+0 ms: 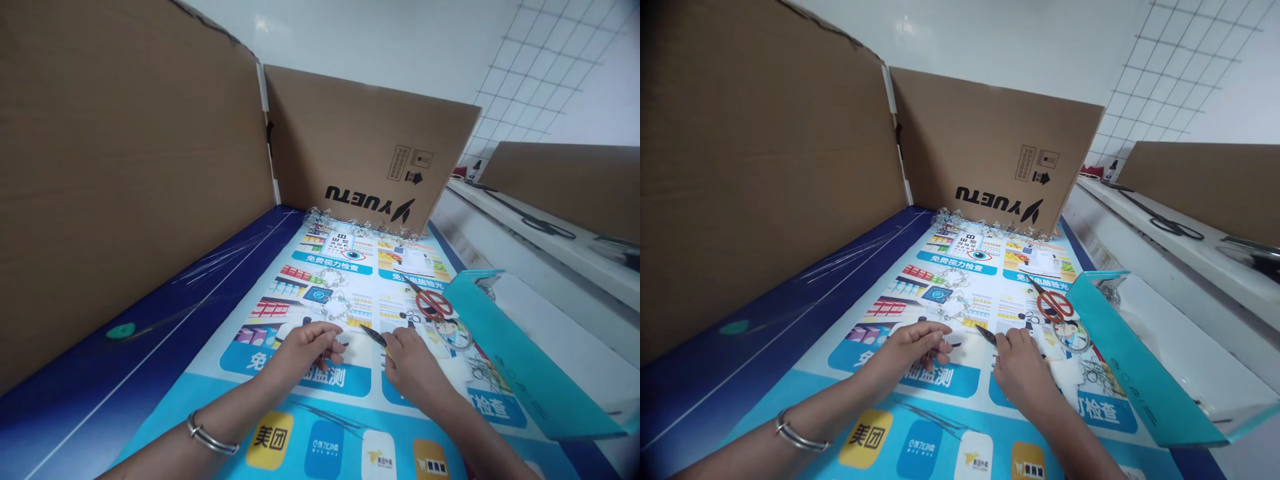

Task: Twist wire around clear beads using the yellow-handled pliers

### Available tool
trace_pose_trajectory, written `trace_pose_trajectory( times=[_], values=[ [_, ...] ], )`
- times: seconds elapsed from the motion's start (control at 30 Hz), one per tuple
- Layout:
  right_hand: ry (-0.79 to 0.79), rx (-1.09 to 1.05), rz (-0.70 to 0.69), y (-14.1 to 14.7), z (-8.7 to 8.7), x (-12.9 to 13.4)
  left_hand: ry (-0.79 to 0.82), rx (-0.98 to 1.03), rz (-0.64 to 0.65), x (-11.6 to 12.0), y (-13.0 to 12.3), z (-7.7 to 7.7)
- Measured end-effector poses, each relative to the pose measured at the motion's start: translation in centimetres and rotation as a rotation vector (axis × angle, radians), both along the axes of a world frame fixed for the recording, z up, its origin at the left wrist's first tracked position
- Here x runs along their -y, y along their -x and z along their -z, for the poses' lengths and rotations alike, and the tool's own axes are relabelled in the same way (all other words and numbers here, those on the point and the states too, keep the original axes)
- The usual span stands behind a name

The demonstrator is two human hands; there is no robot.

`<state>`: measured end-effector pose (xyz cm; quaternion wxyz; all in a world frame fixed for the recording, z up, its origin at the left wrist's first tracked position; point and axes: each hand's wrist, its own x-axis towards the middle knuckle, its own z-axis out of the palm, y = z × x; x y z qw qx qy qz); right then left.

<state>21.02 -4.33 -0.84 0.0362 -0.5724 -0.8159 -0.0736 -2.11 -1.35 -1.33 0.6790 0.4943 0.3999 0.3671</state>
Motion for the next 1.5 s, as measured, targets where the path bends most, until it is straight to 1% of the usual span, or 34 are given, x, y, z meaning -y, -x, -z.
trace_pose_trajectory(
  times=[0.1, 0.23, 0.4, 0.47, 0.63, 0.8, 0.9, 1.13, 1.33, 1.5],
  values=[
    [-0.044, -0.030, -0.009, 0.3, 0.6, 0.0, 0.006, 0.022, 0.008, -0.1, 0.1, 0.0],
    [-0.096, -0.076, -0.004, 1.1, 1.1, 0.2, -0.029, 0.051, 0.011, 0.2, 0.4, -0.2],
    [-0.043, -0.183, -0.065, 2.3, 0.7, 0.8, -0.047, 0.032, -0.010, 0.3, 0.7, -0.4],
    [-0.053, -0.205, -0.106, 2.5, 0.4, 1.1, -0.049, 0.023, -0.022, 0.2, 0.9, -0.3],
    [-0.175, -0.114, -0.221, 2.1, 0.1, 1.1, -0.028, 0.040, -0.022, 0.1, 1.0, -0.3],
    [-0.335, -0.008, -0.326, 1.4, 0.0, 1.0, 0.005, 0.050, -0.029, 0.2, 1.0, -0.6],
    [-0.405, 0.058, -0.378, 1.3, 0.1, 1.0, 0.024, 0.056, -0.020, 0.2, 1.0, -0.5],
    [-0.448, 0.094, -0.418, 1.3, 0.0, 1.0, 0.041, 0.035, 0.009, 0.1, 1.0, 0.2],
    [-0.447, 0.073, -0.429, 1.4, -0.1, 1.0, 0.077, 0.039, 0.017, 0.1, 1.1, 0.1],
    [-0.447, 0.064, -0.431, 1.4, -0.1, 1.0, 0.063, 0.033, 0.032, 0.2, 1.1, 0.1]
  ],
)
